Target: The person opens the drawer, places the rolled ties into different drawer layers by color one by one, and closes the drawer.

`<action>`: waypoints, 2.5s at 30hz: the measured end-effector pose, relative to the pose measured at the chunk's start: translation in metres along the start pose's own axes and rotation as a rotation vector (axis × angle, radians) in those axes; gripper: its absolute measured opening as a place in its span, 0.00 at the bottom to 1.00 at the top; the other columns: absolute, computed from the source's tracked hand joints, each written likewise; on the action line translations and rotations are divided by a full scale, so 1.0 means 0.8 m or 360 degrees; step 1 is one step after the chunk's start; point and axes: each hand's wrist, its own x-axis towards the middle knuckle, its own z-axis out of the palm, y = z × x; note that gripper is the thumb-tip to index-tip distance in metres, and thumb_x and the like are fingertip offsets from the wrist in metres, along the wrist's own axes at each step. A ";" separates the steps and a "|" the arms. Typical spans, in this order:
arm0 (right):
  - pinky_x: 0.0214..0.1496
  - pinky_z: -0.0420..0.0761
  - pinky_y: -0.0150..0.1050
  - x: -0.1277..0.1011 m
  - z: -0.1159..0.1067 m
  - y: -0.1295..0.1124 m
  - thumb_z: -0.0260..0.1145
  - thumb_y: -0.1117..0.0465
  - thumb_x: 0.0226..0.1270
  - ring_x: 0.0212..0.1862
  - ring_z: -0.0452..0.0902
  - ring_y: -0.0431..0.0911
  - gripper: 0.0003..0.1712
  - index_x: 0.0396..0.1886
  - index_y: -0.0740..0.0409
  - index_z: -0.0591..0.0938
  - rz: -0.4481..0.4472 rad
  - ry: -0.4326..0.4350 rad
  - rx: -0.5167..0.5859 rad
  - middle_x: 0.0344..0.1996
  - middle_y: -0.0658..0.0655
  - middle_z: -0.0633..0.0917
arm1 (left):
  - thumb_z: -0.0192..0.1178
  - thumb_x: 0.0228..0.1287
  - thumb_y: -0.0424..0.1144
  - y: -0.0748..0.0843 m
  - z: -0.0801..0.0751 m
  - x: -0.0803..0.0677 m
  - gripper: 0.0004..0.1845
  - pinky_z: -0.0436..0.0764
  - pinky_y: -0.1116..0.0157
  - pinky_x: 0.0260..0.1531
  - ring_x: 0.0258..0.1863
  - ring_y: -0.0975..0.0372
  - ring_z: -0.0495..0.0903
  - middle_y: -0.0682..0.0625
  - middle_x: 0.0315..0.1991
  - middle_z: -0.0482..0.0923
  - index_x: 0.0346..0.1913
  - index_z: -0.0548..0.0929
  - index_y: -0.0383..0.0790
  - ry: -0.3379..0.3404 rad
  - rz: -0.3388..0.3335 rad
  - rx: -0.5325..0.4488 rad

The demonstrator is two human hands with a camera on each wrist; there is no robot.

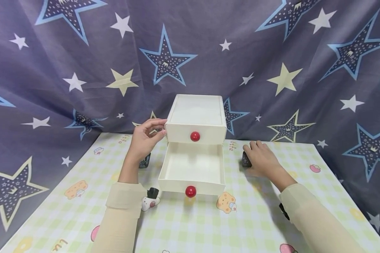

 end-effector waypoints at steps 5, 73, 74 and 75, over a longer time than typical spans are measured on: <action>0.43 0.72 0.56 -0.005 -0.011 0.008 0.84 0.47 0.44 0.41 0.69 0.61 0.41 0.53 0.64 0.76 -0.0036 0.0076 -0.0020 0.39 0.64 0.75 | 0.67 0.65 0.25 -0.001 0.001 0.000 0.18 0.83 0.67 0.45 0.51 0.57 0.83 0.41 0.55 0.81 0.58 0.84 0.32 -0.0004 -0.0006 0.0003; 0.45 0.72 0.56 0.000 -0.231 -0.083 0.71 0.52 0.40 0.38 0.70 0.62 0.37 0.54 0.64 0.77 -0.0355 0.0659 -0.0009 0.40 0.64 0.79 | 0.67 0.66 0.27 0.002 -0.001 -0.002 0.18 0.83 0.64 0.50 0.52 0.56 0.82 0.44 0.58 0.81 0.58 0.85 0.35 0.0008 -0.0054 0.0042; 0.45 0.72 0.56 0.001 -0.233 -0.086 0.70 0.52 0.40 0.38 0.70 0.61 0.37 0.53 0.64 0.78 -0.0364 0.0671 -0.0003 0.39 0.64 0.79 | 0.67 0.66 0.27 0.003 -0.001 -0.002 0.18 0.83 0.64 0.50 0.52 0.56 0.82 0.44 0.57 0.81 0.58 0.85 0.35 0.0008 -0.0052 0.0039; 0.45 0.72 0.56 0.002 -0.234 -0.089 0.70 0.52 0.40 0.38 0.70 0.61 0.36 0.53 0.64 0.78 -0.0371 0.0682 0.0004 0.39 0.64 0.79 | 0.67 0.66 0.27 0.003 0.000 -0.002 0.18 0.83 0.63 0.50 0.52 0.56 0.82 0.44 0.57 0.81 0.58 0.85 0.35 0.0009 -0.0050 0.0038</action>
